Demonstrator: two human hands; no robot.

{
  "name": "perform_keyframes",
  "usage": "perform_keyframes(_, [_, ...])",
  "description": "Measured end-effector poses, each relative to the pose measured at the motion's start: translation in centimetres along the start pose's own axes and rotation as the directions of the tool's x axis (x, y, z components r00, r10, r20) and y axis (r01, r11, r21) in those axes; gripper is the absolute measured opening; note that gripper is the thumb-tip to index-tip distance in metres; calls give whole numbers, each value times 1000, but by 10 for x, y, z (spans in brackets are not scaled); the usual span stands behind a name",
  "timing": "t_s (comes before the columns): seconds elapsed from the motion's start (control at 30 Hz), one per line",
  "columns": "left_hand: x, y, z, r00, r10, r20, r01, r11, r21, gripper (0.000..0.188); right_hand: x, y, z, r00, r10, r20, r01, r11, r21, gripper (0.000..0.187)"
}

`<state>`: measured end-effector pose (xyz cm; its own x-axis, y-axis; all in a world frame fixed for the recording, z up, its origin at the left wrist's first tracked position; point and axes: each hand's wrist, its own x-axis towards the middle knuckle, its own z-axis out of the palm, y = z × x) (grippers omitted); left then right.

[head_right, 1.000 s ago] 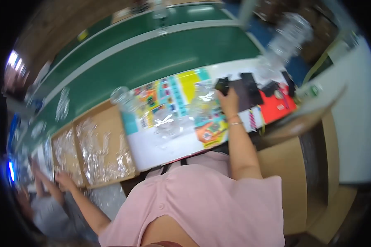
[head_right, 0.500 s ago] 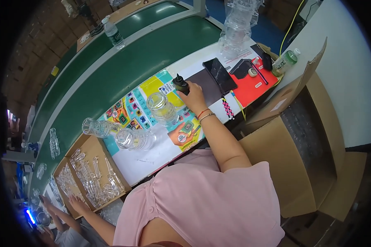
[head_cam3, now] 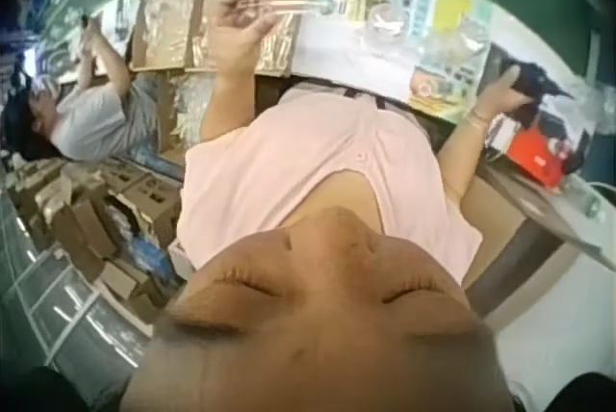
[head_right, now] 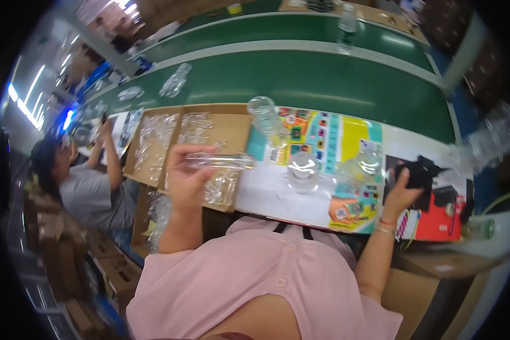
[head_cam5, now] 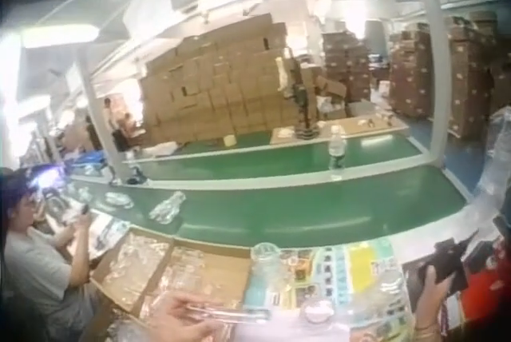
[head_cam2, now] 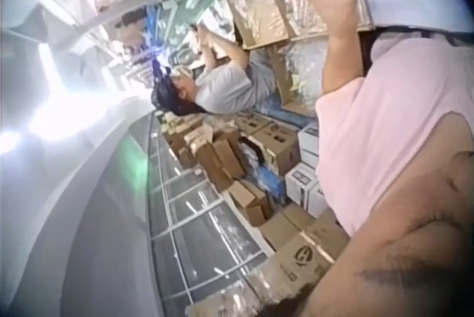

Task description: Cleaning glassware components with an air blower and packing them into boxes on an assembly line.

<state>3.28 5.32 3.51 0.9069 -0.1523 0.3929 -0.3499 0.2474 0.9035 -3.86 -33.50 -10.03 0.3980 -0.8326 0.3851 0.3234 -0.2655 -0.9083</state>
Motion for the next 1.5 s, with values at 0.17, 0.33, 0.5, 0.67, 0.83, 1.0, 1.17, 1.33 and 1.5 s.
perform_keyframes(0.17, [-11, -2, 19, 996, -67, 51, 75, 982, -176, 38, -9, -72, 17, 986, -162, 31, 160, 986, 53, 39])
perform_keyframes(0.33, [-13, -4, 24, 985, -57, 160, 93, 970, -224, 39, -20, -109, 8, 947, -202, 249, 174, 976, 133, 40])
perform_keyframes(0.5, [-13, -4, 22, 972, -92, 215, 150, 952, -268, 38, -39, -133, 9, 839, -157, 521, 44, 974, 222, 51])
perform_keyframes(0.67, [-16, 7, 39, 945, -121, 303, 209, 937, -279, 33, -33, -150, 13, 703, -276, 655, 302, 950, 76, 52])
perform_keyframes(0.83, [-20, -4, 43, 947, -126, 296, 214, 934, -288, 30, -27, -170, 25, 678, -194, 709, 157, 981, 118, 50])
perform_keyframes(1.0, [-20, -8, 45, 947, -72, 312, 146, 964, -223, 31, -21, -179, 19, 765, -67, 641, -31, 990, 141, 58])
perform_keyframes(1.17, [-27, -16, 55, 961, -41, 272, 115, 958, -262, 35, -16, -172, 57, 858, -162, 487, -74, 900, 429, 60])
perform_keyframes(1.33, [-31, -22, 62, 968, 58, 246, -1, 974, -226, 36, -11, -159, 78, 800, 29, 600, -575, 322, 752, 29])
perform_keyframes(1.5, [-35, -25, 66, 963, 104, 248, -58, 981, -187, 36, -40, -192, 106, 904, 234, 358, -425, 580, 695, 32])
